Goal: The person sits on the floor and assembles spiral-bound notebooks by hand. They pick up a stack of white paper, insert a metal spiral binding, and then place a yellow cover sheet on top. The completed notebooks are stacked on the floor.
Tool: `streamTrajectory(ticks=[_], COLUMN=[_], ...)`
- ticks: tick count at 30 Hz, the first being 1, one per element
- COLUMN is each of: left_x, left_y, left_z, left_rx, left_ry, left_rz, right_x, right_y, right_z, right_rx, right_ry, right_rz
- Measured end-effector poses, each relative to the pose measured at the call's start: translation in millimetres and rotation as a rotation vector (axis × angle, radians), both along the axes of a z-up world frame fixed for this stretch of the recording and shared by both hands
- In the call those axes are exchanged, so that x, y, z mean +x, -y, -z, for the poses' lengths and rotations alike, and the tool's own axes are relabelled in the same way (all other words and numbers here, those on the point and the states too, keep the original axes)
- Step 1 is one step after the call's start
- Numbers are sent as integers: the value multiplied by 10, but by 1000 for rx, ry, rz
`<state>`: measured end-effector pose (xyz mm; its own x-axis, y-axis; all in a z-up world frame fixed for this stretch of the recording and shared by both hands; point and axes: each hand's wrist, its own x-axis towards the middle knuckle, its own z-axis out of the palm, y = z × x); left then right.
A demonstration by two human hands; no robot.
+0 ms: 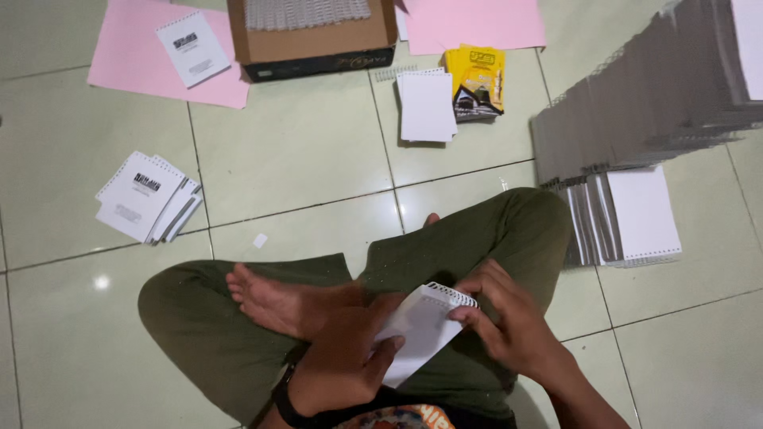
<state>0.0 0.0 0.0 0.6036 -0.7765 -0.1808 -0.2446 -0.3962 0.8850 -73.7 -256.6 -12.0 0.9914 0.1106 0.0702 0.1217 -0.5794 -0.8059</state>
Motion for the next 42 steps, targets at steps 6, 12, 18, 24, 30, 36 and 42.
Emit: streamTrajectory(ticks=[6, 12, 18, 24, 30, 36, 42], left_x=[-4, 148, 424, 494, 665, 546, 529], left_y=[223, 694, 1278, 1578, 1370, 930, 564], left_z=[152, 235, 45, 134, 205, 406, 423], left_rx=[67, 215, 158, -492, -389, -409, -369], left_ry=[-135, -313, -366, -736, -614, -571, -528], left_rz=[-24, 69, 405, -5, -299, -481, -630], right_x=[-196, -382, -440, -1269, -904, -603, -446], right_y=[227, 483, 928, 1741, 2246, 2169, 2045], right_z=[98, 212, -250, 143, 572, 592, 460], right_rx=[-74, -137, 276, 240, 988, 757, 511], right_ry=[49, 4, -497, -69, 348, -87, -179], right_rz=[81, 299, 183, 991, 1296, 1455, 1522])
